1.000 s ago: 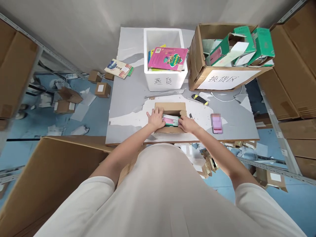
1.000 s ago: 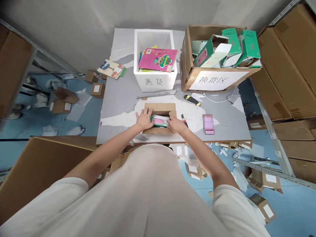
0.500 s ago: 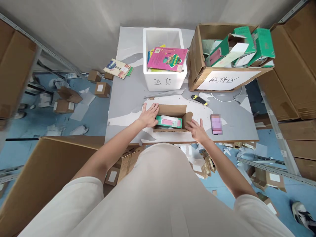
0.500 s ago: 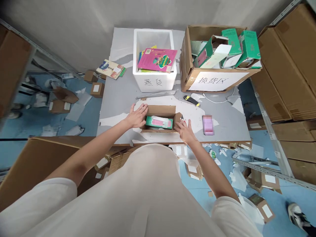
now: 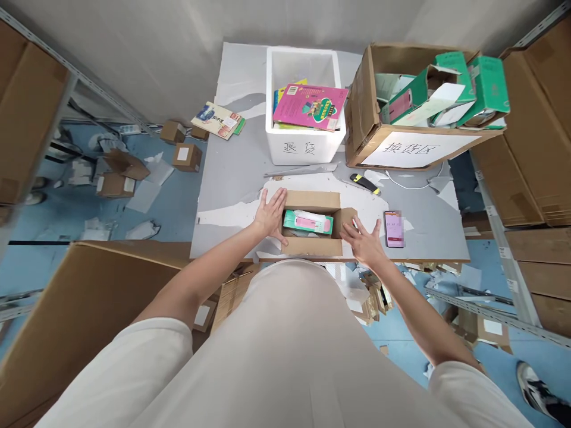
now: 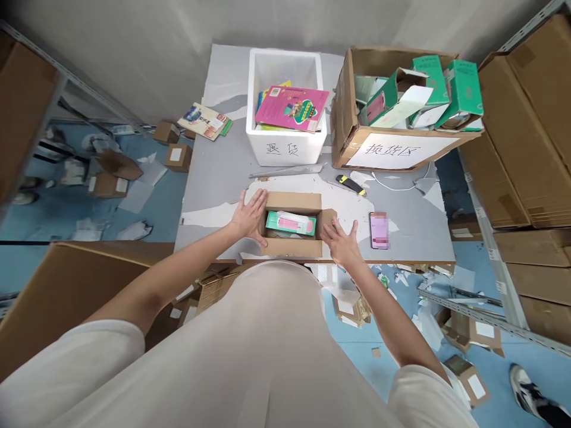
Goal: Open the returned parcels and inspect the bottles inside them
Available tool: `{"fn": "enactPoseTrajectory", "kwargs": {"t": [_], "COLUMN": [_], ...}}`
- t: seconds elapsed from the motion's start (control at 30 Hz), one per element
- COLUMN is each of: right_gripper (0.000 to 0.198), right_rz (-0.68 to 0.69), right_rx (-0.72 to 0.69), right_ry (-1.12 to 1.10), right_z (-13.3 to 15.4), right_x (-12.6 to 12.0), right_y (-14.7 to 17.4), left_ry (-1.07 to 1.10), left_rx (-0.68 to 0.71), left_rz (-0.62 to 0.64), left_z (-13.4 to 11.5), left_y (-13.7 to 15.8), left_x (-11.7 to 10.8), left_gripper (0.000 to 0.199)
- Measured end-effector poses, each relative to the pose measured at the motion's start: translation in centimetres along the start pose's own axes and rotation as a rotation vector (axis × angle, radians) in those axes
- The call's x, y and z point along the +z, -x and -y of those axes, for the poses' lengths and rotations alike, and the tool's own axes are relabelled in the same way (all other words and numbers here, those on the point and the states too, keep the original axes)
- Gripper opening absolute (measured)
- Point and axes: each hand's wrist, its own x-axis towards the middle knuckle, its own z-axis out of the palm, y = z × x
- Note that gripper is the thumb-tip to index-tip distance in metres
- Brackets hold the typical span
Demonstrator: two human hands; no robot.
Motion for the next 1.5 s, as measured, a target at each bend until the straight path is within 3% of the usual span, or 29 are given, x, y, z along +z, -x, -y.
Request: {"fn": "enactPoseTrajectory", "kwargs": {"t": [0.13,0.23,0.3,0.43,0.6,0.77,0.93,1.1,1.37,1.43,1.5], "right_gripper": [0.048,0.041,0.038,0.065,0.072,0.062,0.043,0.028,0.034,0.036,0.034], "right_rz": [-0.040,0.005,0.107,0.250,0.320,0.329,0.089,-0.243,-0.799,-0.844,-0.788], "right_rx": [0.034,-0.099,-0.194,-0.148,-0.107,-0.143,-0.210,-0.079,0.002,-0.011,-0.013], "right_ry": [-0.003,-0.106,-0.177,-0.141,-0.045,-0.014,-0.227,-0.516,-0.680,-0.694,-0.678], "right_z": [3.1,6.8,9.0,11.6,12.4,11.4,6.2,2.3,-0.7,-1.1,-0.6], "right_x": [-3.6,-5.0,-4.7,-2.6,-1.8,-4.0,-6.2,-7.6,-15.7,-16.3,-15.3], "right_y": [-3.0,-7.9,-11.5,-16.4,-17.8,-17.1,-13.0,-9.8,-6.6,-4.8,-3.3], "left_ry": [0.087,0.147,0.170,0.220,0.267,0.256,0.269,0.314,0.300,0.287,0.264], "left_rx": [0.022,0.006,0.000,-0.001,-0.011,0.000,0.062,0.003,-0.133,-0.176,-0.216], "left_rz": [0.024,0.027,0.026,-0.010,-0.057,-0.136,-0.179,-0.107,-0.059,-0.056,-0.057], "left_z": [0.7,1.0,1.0,1.0,0.9,1.0,0.8,0.5,3.3,4.6,5.7], "left_y": [-0.3,-0.3,-0.2,-0.3,-0.3,0.7,1.8,1.1,-4.4,-5.8,-6.9], "left_x": [0.7,1.0,1.2,1.7,2.3,2.0,2.0,2.1,-0.2,-0.9,-1.5], "left_gripper": [0.144,0.142,0.142,0.142,0.137,0.129,0.127,0.127,0.131,0.130,0.125]}}
